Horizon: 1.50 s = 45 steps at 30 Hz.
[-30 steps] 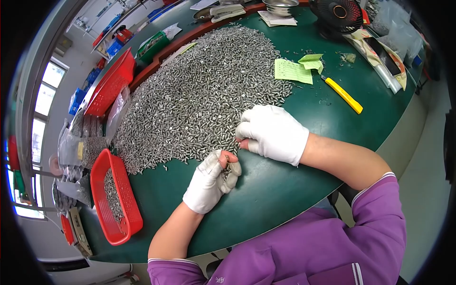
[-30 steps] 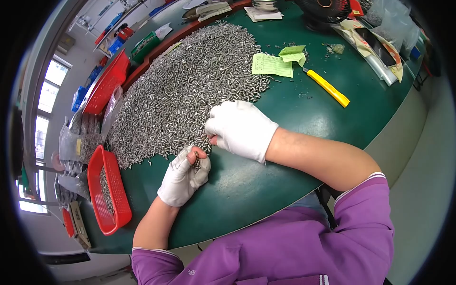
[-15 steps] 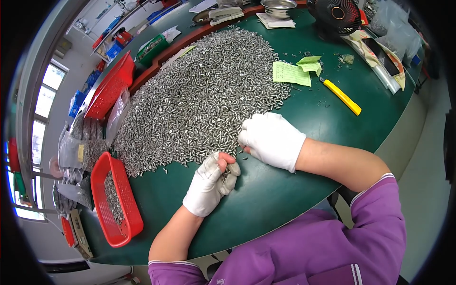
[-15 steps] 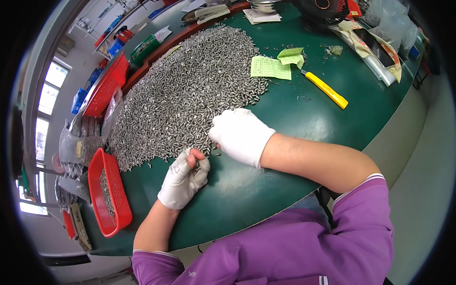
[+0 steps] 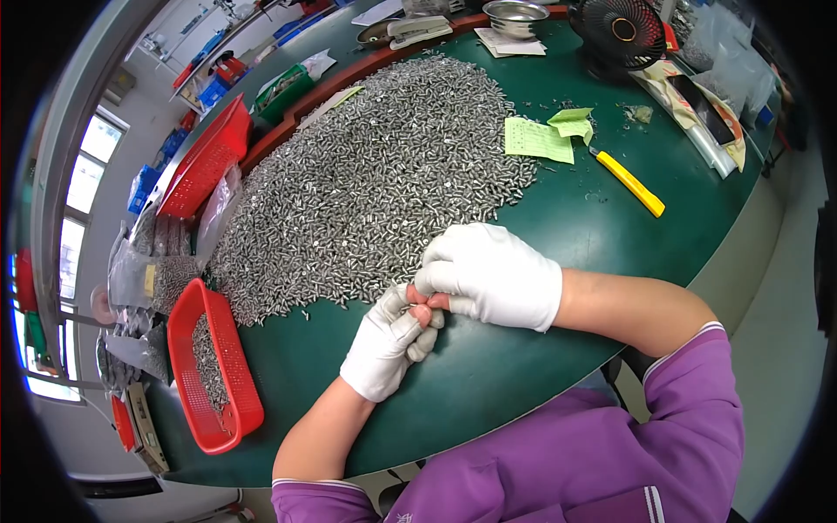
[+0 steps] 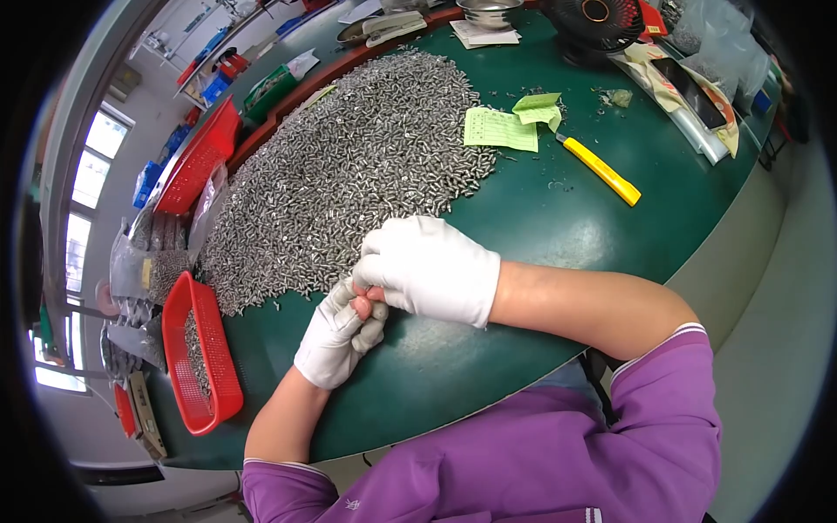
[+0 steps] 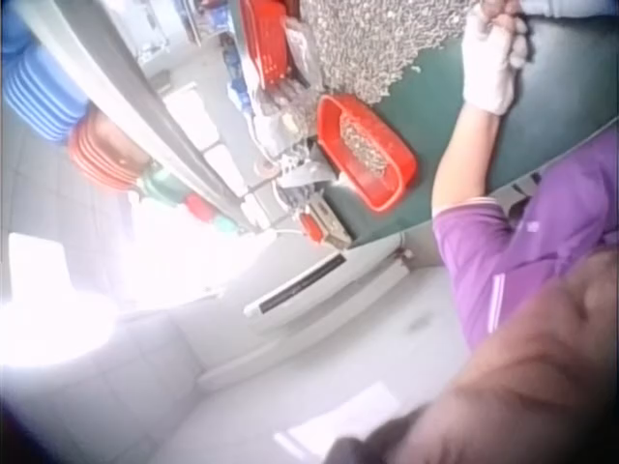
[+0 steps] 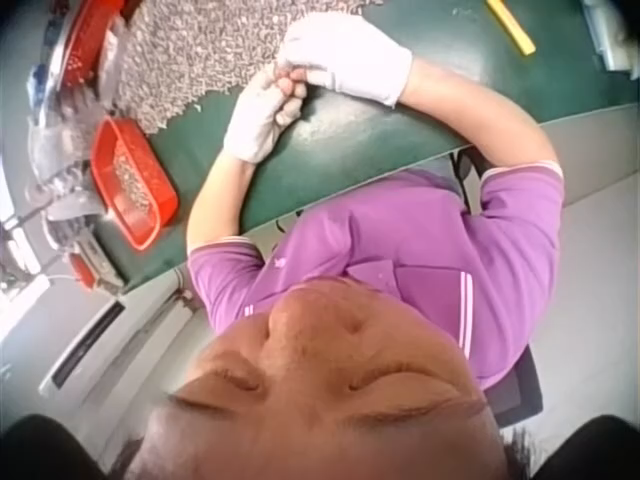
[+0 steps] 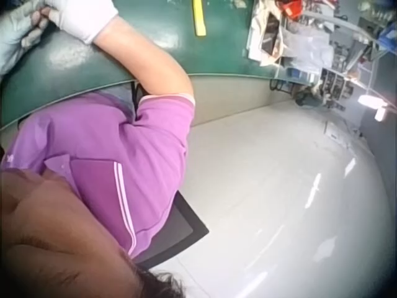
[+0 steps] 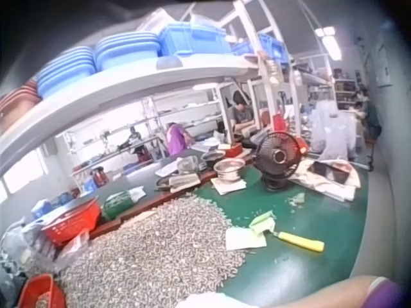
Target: Sorting and inspecting small metal components on a factory workbench.
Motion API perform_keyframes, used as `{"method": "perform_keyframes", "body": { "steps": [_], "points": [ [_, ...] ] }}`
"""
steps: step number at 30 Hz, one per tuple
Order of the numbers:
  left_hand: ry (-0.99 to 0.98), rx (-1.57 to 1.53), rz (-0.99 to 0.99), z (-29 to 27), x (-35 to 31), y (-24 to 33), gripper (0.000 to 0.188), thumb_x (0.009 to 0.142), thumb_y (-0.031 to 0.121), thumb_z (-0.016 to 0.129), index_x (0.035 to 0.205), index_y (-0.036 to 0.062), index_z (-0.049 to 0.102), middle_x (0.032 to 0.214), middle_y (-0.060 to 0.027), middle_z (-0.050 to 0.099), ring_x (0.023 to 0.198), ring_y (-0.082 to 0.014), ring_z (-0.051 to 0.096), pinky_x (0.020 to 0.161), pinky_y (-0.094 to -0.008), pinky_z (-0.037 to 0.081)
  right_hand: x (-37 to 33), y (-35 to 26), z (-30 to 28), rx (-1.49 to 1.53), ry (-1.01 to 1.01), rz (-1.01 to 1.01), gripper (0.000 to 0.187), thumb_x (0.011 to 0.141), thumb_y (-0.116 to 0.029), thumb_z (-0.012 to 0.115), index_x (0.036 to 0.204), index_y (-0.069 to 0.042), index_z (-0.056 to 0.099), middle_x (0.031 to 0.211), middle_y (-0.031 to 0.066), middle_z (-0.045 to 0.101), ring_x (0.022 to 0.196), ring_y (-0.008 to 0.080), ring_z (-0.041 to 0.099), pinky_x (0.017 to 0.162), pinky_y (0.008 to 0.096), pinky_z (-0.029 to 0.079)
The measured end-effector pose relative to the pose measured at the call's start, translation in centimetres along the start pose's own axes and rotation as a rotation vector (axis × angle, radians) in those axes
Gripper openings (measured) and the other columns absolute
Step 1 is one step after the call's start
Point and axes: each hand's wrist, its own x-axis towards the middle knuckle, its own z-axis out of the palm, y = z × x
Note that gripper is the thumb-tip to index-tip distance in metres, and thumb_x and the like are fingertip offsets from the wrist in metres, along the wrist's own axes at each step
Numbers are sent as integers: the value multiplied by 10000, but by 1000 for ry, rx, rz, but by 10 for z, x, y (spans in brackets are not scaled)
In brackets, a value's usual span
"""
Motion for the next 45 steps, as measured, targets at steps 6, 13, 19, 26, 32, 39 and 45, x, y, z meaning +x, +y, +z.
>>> {"method": "perform_keyframes", "body": {
  "steps": [6, 13, 19, 26, 32, 39, 45],
  "points": [
    [-1, 32, 11, 0, -1, -1, 207, 904, 283, 659, 989, 103, 603, 805, 15, 585, 574, -54, 441, 485, -182, 314, -4, 5, 3, 77, 32, 24, 144, 828, -221, 651, 947, -140, 656, 934, 52, 604, 895, 271, 592, 776, 383, 488],
    [43, -10, -14, -3, -2, -1, 237, 947, 340, 579, 987, 107, 572, 842, -23, 593, 645, -95, 503, 547, -199, 380, -5, 16, 1, -140, 72, 90, 112, 791, -185, 666, 897, -149, 655, 883, 41, 597, 854, 257, 592, 751, 383, 488],
    [-2, -64, -6, -7, -3, 0, 256, 943, 354, 580, 989, 103, 570, 877, -27, 590, 714, -102, 537, 610, -199, 421, -3, 19, 9, -234, -86, 27, 71, 779, -211, 661, 811, -151, 644, 832, 39, 576, 812, 252, 585, 677, 400, 486],
    [-26, -44, 12, -6, -3, 0, 264, 910, 320, 634, 1057, 120, 545, 927, -17, 581, 712, -76, 505, 616, -185, 402, -4, 13, 8, -223, -147, 155, 119, 799, -233, 655, 830, -119, 641, 854, 61, 585, 830, 265, 590, 699, 401, 492],
    [-44, -31, 58, -3, -1, -2, 280, 895, 254, 666, 1103, 117, 540, 923, -10, 585, 631, -66, 450, 543, -193, 345, 0, 3, -1, 392, -71, 308, 198, 829, -241, 689, 923, -71, 647, 913, 94, 598, 867, 265, 599, 761, 357, 490],
    [11, -33, 29, -2, -2, -3, 171, 923, 232, 634, 1028, 118, 562, 830, 4, 586, 587, -63, 434, 513, -188, 323, -1, 2, 3, 484, -58, 265, 192, 824, -211, 698, 953, -76, 655, 922, 100, 598, 882, 257, 603, 767, 351, 490],
    [-15, 12, 22, -3, -2, 0, 258, 948, 360, 569, 1031, 116, 554, 854, -23, 567, 619, -99, 462, 534, -209, 335, -4, 21, 4, -104, 46, 98, 93, 795, -182, 666, 876, -137, 664, 906, 52, 604, 867, 267, 589, 764, 389, 484]
  ]
}}
